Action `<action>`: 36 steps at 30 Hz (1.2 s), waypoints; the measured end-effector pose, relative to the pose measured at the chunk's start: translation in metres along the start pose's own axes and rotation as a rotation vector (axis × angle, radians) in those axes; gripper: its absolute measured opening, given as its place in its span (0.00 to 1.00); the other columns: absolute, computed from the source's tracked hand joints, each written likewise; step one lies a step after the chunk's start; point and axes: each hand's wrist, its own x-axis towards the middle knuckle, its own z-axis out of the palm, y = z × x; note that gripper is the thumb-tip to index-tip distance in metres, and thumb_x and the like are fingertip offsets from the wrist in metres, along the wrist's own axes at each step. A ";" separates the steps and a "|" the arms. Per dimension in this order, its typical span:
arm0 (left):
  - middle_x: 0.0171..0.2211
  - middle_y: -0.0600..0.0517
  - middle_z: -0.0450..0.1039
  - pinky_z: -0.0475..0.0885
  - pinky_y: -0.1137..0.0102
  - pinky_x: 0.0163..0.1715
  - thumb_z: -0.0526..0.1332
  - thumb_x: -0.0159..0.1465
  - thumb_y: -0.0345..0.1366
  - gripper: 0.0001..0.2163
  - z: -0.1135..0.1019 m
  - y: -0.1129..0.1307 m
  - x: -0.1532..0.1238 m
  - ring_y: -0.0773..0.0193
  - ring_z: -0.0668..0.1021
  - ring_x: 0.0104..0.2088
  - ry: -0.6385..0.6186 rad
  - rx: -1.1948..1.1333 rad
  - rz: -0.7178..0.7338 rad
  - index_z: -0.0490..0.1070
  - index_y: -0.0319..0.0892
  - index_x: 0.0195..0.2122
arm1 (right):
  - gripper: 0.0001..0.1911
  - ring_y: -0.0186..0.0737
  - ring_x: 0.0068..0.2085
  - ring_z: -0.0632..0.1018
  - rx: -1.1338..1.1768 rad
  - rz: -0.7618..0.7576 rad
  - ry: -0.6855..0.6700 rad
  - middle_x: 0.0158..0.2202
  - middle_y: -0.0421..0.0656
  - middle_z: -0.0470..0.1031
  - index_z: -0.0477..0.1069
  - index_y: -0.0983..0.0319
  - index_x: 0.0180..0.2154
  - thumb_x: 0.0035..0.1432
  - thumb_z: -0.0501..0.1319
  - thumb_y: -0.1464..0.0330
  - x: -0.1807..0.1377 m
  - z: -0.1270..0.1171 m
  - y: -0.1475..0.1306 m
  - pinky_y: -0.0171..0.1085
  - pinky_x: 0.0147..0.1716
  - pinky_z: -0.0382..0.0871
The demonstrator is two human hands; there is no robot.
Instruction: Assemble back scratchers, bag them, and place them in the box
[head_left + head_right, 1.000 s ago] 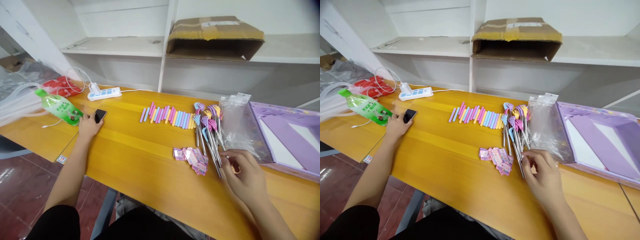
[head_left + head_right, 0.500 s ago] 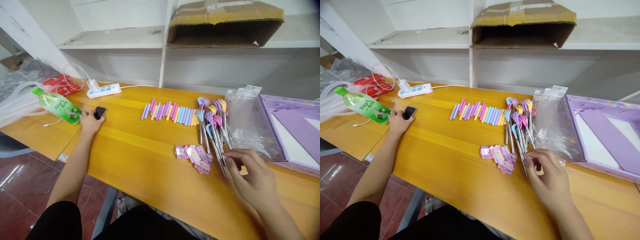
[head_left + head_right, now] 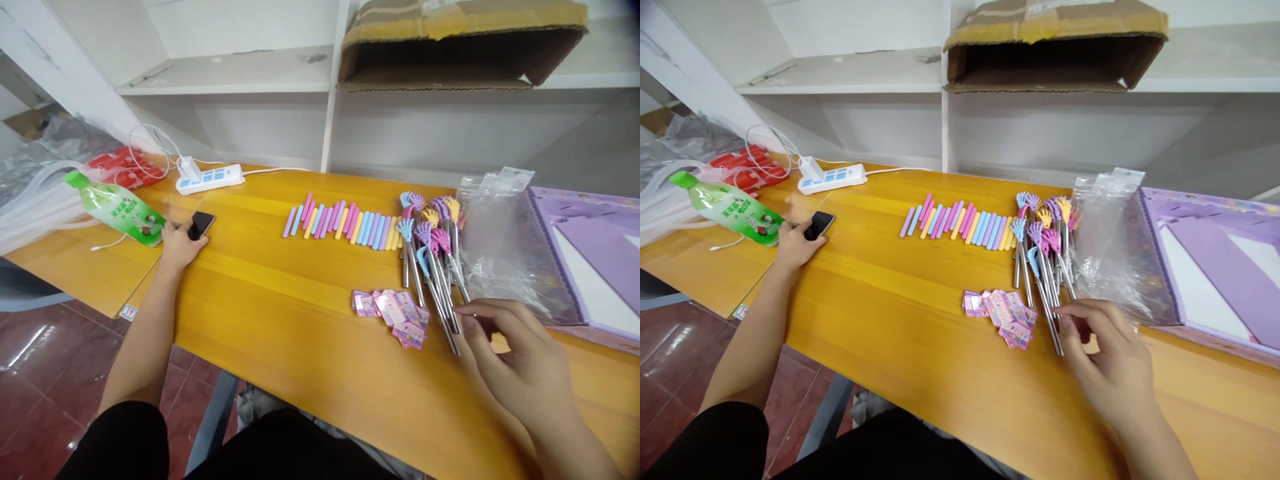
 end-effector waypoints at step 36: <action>0.52 0.38 0.69 0.68 0.51 0.64 0.67 0.57 0.52 0.36 -0.001 -0.009 -0.002 0.37 0.72 0.57 0.012 -0.072 -0.002 0.75 0.38 0.64 | 0.07 0.38 0.35 0.79 0.004 0.043 -0.033 0.42 0.44 0.79 0.78 0.57 0.42 0.69 0.62 0.63 0.002 -0.001 0.003 0.32 0.23 0.72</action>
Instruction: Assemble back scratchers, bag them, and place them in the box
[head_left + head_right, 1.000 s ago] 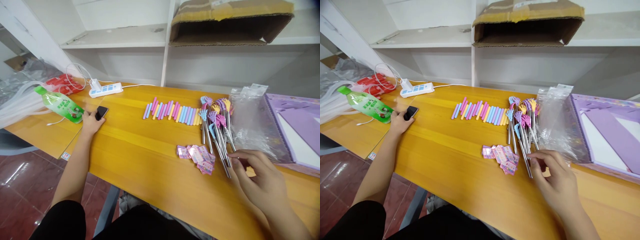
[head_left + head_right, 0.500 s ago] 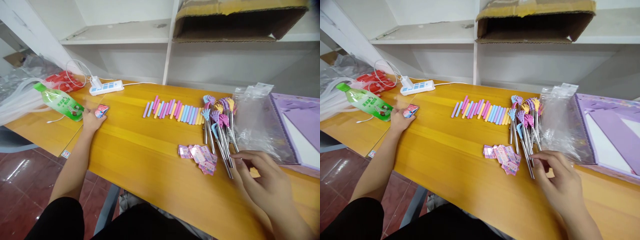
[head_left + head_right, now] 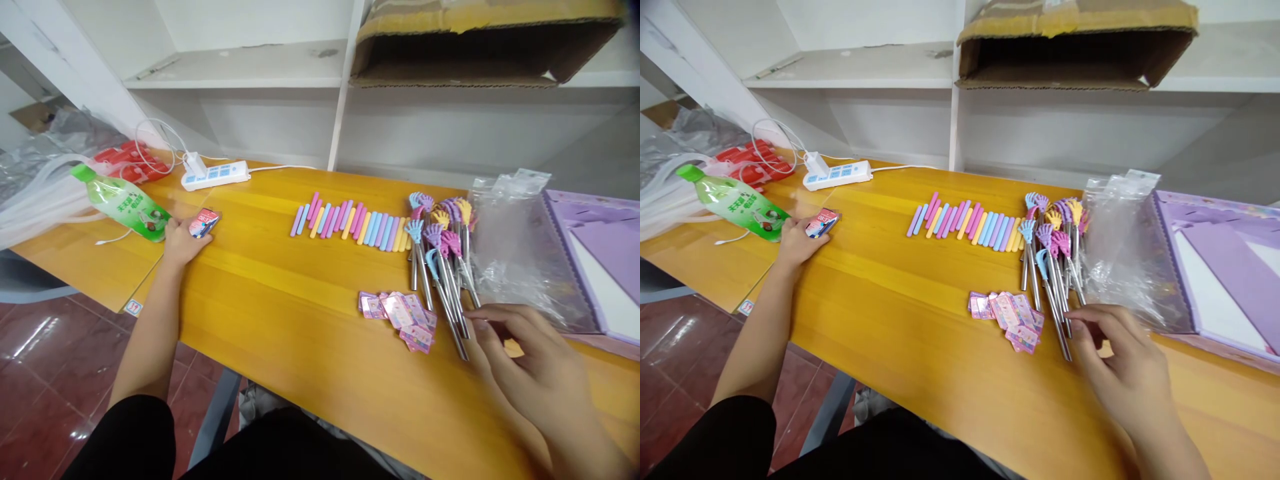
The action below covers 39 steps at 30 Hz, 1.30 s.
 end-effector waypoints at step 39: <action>0.55 0.34 0.70 0.68 0.49 0.62 0.63 0.61 0.56 0.34 0.006 0.007 0.000 0.35 0.73 0.57 0.063 0.062 -0.019 0.72 0.37 0.61 | 0.11 0.36 0.34 0.78 -0.021 0.026 -0.041 0.42 0.43 0.79 0.79 0.57 0.42 0.70 0.61 0.59 -0.003 0.001 0.007 0.30 0.22 0.73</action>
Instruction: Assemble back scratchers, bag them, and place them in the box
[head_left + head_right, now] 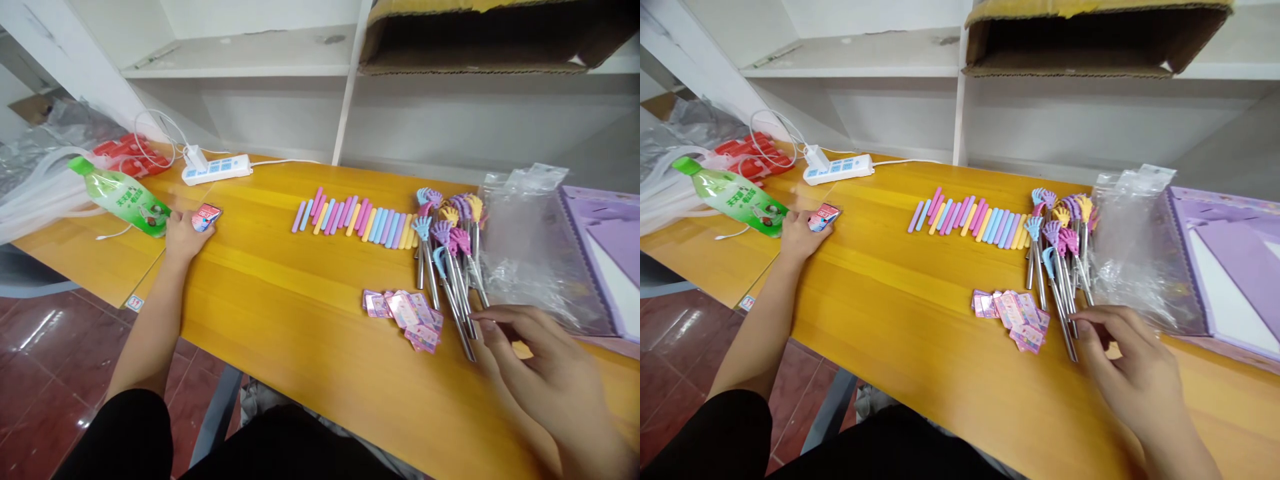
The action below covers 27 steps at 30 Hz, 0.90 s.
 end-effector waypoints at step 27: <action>0.52 0.37 0.70 0.68 0.48 0.61 0.65 0.59 0.54 0.32 -0.005 -0.012 0.004 0.36 0.73 0.56 -0.091 -0.013 0.069 0.74 0.40 0.60 | 0.11 0.37 0.34 0.78 -0.003 -0.034 0.009 0.42 0.43 0.79 0.78 0.58 0.41 0.70 0.61 0.59 0.001 -0.002 0.000 0.30 0.21 0.73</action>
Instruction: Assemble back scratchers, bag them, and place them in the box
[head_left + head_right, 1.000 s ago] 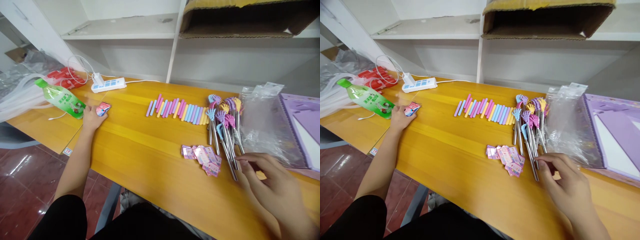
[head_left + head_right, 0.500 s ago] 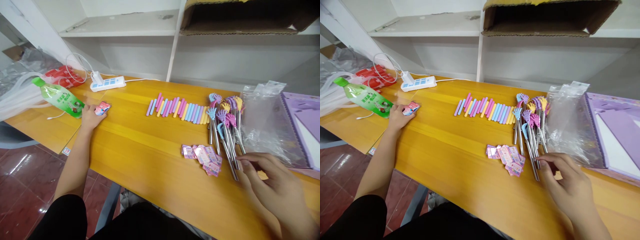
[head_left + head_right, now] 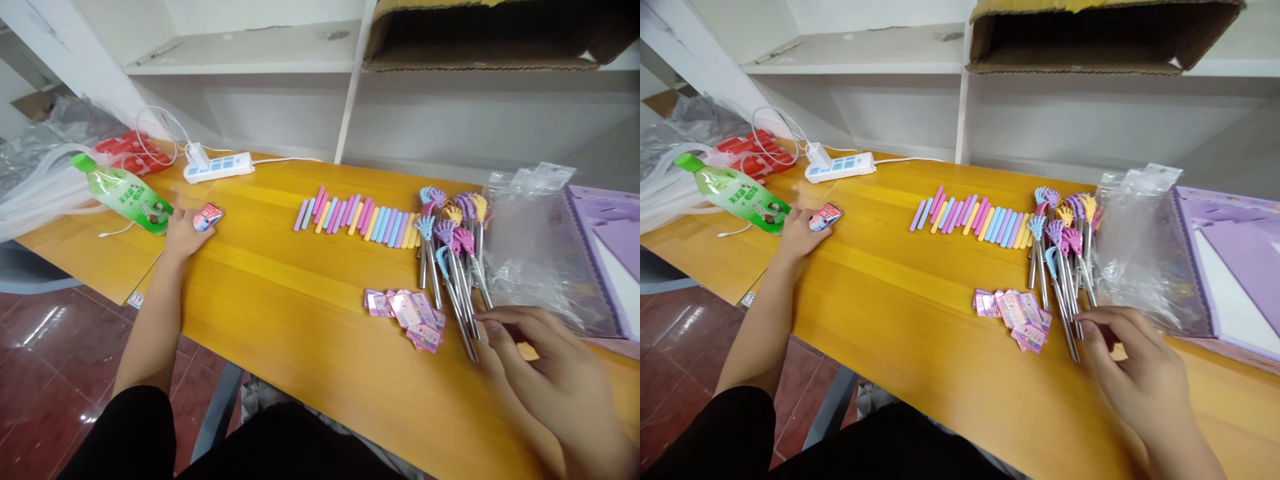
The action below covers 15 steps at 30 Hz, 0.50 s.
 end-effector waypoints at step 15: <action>0.49 0.41 0.67 0.67 0.50 0.61 0.67 0.57 0.55 0.32 0.001 -0.020 -0.003 0.38 0.69 0.57 -0.062 -0.026 0.024 0.74 0.40 0.58 | 0.11 0.40 0.34 0.80 0.014 0.050 -0.013 0.40 0.43 0.80 0.79 0.56 0.40 0.67 0.62 0.58 0.003 0.001 -0.005 0.32 0.21 0.73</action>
